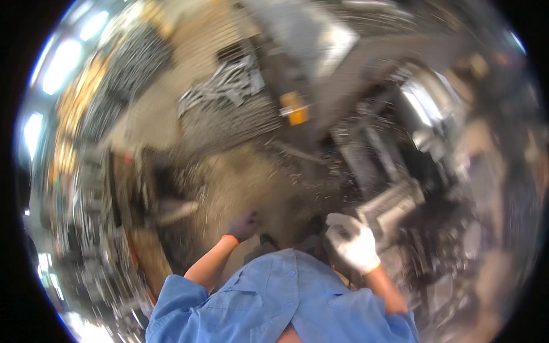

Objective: The person repeatedly loads cylindrical metal tubes into a lathe chuck, secures them, and removes them after machining. The person then places the finished tubes into a wire basket. The cycle repeats throughout the clip.

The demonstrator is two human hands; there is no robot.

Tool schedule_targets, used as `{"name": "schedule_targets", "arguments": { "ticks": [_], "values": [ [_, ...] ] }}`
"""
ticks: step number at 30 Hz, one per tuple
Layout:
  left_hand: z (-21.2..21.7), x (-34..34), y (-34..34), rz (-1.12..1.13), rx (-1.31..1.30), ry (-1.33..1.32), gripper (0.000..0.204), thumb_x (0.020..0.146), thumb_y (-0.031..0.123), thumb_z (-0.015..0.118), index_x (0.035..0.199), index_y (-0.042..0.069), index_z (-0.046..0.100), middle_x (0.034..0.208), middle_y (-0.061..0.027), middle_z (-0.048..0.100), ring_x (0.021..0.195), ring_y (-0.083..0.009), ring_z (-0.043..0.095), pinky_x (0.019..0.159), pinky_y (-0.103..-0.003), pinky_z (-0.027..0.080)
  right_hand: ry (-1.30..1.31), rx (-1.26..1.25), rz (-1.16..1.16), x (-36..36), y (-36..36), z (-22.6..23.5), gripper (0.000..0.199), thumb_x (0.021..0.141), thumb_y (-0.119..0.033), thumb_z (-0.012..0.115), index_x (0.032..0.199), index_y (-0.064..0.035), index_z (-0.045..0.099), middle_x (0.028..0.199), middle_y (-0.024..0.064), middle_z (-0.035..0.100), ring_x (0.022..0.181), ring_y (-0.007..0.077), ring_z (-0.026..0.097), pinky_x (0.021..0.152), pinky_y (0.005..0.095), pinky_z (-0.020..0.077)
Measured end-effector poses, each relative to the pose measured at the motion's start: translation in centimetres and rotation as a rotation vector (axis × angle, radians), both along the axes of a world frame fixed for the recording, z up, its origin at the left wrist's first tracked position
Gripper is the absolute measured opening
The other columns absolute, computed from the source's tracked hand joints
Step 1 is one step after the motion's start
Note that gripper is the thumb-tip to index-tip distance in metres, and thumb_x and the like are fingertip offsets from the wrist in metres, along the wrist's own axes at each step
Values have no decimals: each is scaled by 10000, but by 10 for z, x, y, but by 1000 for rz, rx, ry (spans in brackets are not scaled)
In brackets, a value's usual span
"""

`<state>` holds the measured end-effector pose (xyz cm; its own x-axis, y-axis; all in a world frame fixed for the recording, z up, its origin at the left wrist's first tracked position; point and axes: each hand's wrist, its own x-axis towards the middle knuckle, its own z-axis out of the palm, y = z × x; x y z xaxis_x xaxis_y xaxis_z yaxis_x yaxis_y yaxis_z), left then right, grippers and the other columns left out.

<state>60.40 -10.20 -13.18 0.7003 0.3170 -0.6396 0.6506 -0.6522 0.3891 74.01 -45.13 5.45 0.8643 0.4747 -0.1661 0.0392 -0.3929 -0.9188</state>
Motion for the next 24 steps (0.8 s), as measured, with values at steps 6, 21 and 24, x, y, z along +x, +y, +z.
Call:
{"name": "schedule_targets", "arguments": {
  "ticks": [6,21,24],
  "values": [
    [-106,-456,71,1143,-4,148,692,910,571,677,1405,91,622,1378,-178,689,1245,-414,656,1028,-434,517,-15,-125,460,-24,170,-30,366,903,-95,694,1253,10,707,1093,135,788,962,179,765,894,314,603],
    [-189,-583,-73,1880,-423,5,368,982,357,663,1188,57,716,1012,-122,712,882,-227,686,713,-413,558,-393,-268,1354,-203,454,-52,359,906,-281,711,1195,-72,748,1166,166,758,1090,345,728,954,403,571],
    [-182,-574,-32,1753,-216,-256,364,1002,318,659,1234,39,690,1044,-109,722,882,-208,686,725,-385,565,-430,-277,1468,-216,487,-68,247,914,-239,706,1086,-84,793,1084,149,778,1026,324,746,910,388,583]
  ]
}}
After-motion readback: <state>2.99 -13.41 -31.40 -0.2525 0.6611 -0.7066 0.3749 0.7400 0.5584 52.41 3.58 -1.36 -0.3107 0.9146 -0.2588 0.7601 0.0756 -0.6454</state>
